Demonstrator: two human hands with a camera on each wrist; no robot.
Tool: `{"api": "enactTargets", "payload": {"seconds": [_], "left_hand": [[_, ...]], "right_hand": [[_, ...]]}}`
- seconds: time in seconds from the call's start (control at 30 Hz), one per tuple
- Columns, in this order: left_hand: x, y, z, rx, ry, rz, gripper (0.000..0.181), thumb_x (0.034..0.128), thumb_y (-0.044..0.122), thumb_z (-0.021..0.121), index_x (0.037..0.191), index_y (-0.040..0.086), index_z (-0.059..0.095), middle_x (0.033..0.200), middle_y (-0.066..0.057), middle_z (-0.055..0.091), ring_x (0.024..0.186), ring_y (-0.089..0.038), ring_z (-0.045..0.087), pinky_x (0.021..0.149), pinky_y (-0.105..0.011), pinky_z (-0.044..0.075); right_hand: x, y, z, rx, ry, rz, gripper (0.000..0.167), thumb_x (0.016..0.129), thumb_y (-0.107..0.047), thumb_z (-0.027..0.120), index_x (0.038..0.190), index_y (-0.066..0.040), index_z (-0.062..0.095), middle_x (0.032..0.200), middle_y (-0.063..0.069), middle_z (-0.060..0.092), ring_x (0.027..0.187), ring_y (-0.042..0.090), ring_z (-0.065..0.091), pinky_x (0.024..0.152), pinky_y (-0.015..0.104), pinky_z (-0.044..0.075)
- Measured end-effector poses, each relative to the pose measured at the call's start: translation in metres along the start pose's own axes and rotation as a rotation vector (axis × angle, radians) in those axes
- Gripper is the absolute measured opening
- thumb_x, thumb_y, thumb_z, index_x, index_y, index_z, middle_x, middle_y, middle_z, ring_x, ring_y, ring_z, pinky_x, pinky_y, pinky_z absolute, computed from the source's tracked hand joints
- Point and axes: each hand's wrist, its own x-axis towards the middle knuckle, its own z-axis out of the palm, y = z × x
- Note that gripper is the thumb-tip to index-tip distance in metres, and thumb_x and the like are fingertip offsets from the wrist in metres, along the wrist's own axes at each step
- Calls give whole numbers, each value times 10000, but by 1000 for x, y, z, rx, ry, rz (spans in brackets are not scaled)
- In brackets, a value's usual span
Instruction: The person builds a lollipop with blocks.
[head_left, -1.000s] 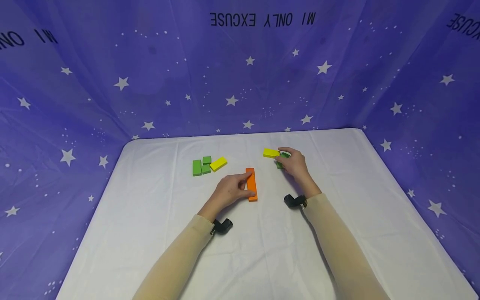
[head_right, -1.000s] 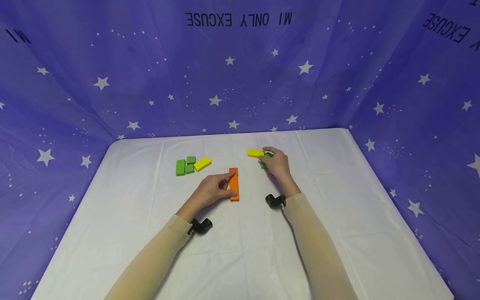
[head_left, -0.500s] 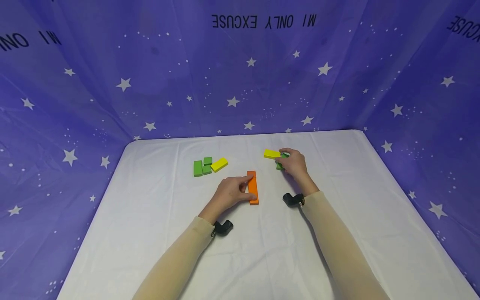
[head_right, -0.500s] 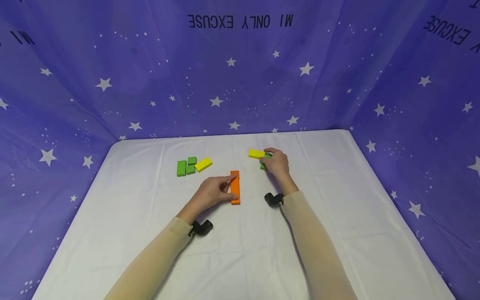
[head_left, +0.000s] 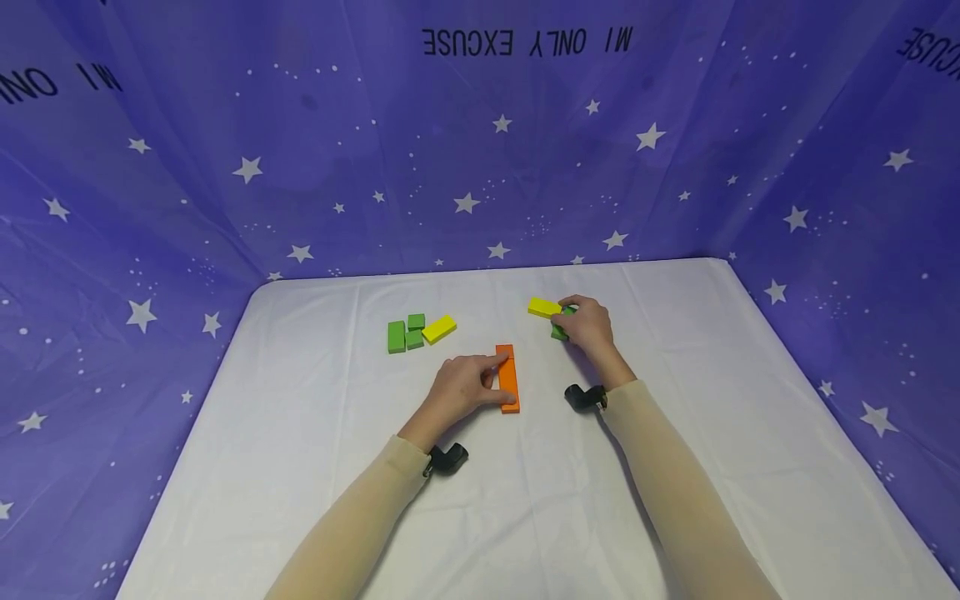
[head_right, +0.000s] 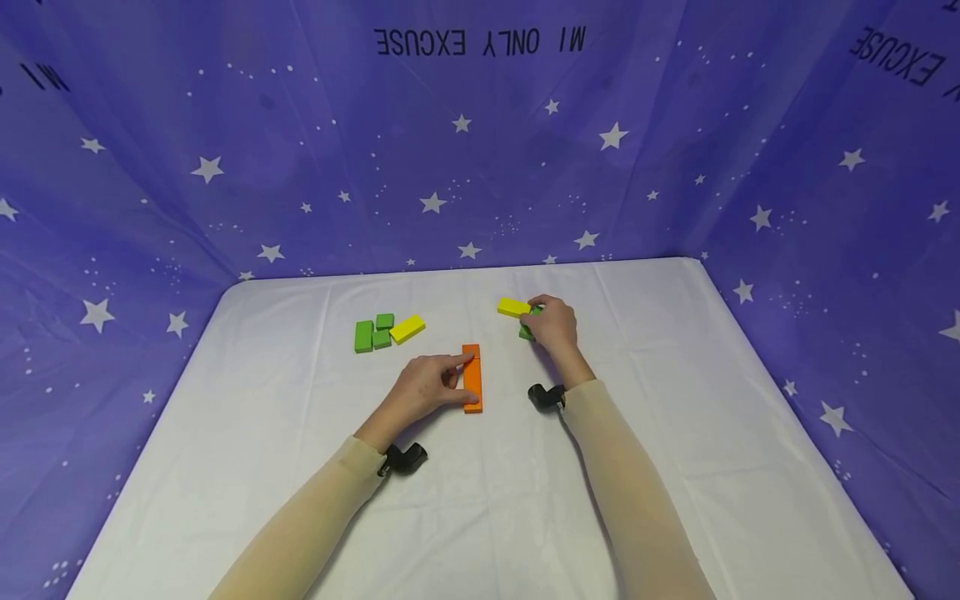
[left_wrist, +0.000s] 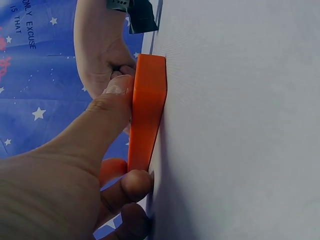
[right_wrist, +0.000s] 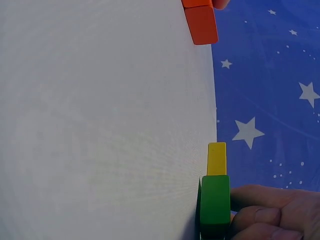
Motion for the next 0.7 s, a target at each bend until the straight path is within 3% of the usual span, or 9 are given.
{"api": "enactTargets", "payload": {"seconds": [0.23, 0.43, 0.53, 0.7], "left_hand": [[-1, 1, 1, 15, 1, 9, 776, 791, 536, 905, 1463, 229, 666, 672, 84, 446, 621, -99, 392, 670, -284, 248], [-2, 1, 2, 21, 14, 42, 746, 784, 518, 915, 1429, 213, 697, 660, 114, 458, 592, -59, 388, 639, -265, 241], [-3, 1, 1, 25, 22, 53, 731, 780, 520, 916, 1409, 209, 712, 661, 117, 464, 590, -48, 389, 636, -261, 237], [-3, 1, 0, 29, 27, 64, 716, 769, 516, 924, 1387, 213, 728, 674, 116, 481, 598, -46, 398, 630, -250, 248]], "right_hand": [[0, 3, 1, 20, 7, -11, 475, 932, -303, 742, 1365, -110, 712, 1331, 188, 707, 956, 287, 646, 675, 279, 500], [-3, 1, 1, 34, 18, -25, 469, 941, -330, 760, 1362, -127, 720, 1408, 178, 681, 1101, 315, 642, 880, 401, 554], [-8, -2, 0, 53, 5, -40, 458, 948, -329, 762, 1363, -139, 723, 1338, 173, 714, 1020, 286, 653, 805, 363, 562], [-19, -8, 1, 79, -7, -82, 426, 945, -292, 766, 1344, -144, 735, 1057, 144, 779, 720, 173, 630, 602, 258, 480]]}}
